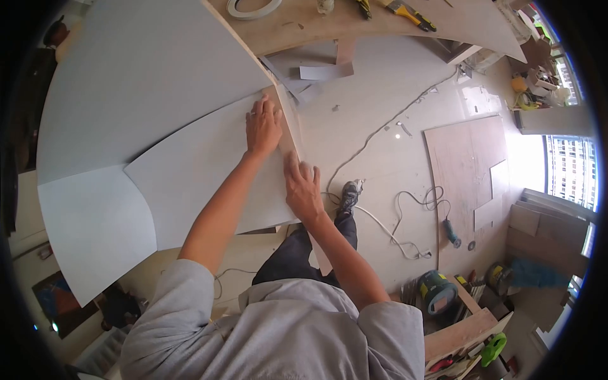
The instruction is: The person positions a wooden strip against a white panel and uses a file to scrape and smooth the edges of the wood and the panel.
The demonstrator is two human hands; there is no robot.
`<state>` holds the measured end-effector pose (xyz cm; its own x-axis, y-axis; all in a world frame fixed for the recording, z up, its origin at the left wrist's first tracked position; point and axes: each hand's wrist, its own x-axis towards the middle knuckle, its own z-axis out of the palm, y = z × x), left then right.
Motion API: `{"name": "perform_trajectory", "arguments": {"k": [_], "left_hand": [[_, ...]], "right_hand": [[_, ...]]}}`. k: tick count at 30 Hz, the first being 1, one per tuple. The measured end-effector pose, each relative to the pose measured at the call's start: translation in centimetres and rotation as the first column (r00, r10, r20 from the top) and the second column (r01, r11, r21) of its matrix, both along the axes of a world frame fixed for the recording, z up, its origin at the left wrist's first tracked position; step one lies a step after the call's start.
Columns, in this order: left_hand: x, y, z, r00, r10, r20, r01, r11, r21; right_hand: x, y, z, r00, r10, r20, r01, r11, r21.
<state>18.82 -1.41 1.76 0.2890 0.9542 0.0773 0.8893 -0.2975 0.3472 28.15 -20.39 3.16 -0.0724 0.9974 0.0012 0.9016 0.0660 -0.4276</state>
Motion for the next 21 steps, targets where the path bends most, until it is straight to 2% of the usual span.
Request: {"name": "perform_trajectory", "arguments": {"k": [2, 5, 9, 12, 14, 15, 16, 18, 20, 21], "left_hand": [[1.0, 0.4, -1.5, 0.994, 0.046, 0.099, -0.057, 0.992, 0.116], [2.5, 0.2, -2.2, 0.988, 0.111, 0.110, -0.134, 0.964, 0.229], [3.5, 0.2, -3.0, 0.979, 0.153, 0.133, -0.182, 0.953, 0.241], [2.8, -0.2, -3.6, 0.981, 0.167, 0.102, -0.185, 0.959, 0.214], [3.1, 0.1, -3.3, 0.977, 0.192, 0.095, -0.207, 0.963, 0.175], [3.3, -0.2, -3.1, 0.976, 0.206, 0.074, -0.216, 0.960, 0.178], [3.5, -0.3, -2.8, 0.974, 0.218, 0.054, -0.225, 0.957, 0.184], [3.5, -0.1, -2.8, 0.974, 0.224, 0.026, -0.225, 0.957, 0.181], [3.4, 0.1, -2.5, 0.975, 0.221, 0.004, -0.219, 0.964, 0.148], [3.4, 0.2, -2.5, 0.975, 0.220, 0.002, -0.218, 0.964, 0.149]], "right_hand": [[0.5, 0.1, 0.0, 1.000, 0.024, 0.002, -0.024, 1.000, -0.009], [1.0, 0.4, -0.1, 0.998, 0.062, -0.031, -0.063, 0.998, -0.028], [2.2, 1.3, 0.1, 0.991, 0.074, -0.111, -0.080, 0.995, -0.053], [5.1, 2.9, -0.4, 0.888, 0.095, -0.450, -0.099, 0.995, 0.016], [7.3, 4.7, -2.6, 0.667, -0.195, -0.719, 0.126, 0.981, -0.150], [8.5, 5.4, -3.8, 0.506, -0.337, -0.794, 0.206, 0.941, -0.268], [8.9, 6.4, -6.6, 0.452, -0.436, -0.778, 0.362, 0.887, -0.286], [8.8, 7.5, -12.4, 0.305, -0.536, -0.787, 0.259, 0.842, -0.473], [7.4, 7.1, -17.4, 0.342, -0.569, -0.748, 0.021, 0.800, -0.599], [5.9, 6.3, -19.0, 0.363, -0.530, -0.766, 0.069, 0.835, -0.545]]}}
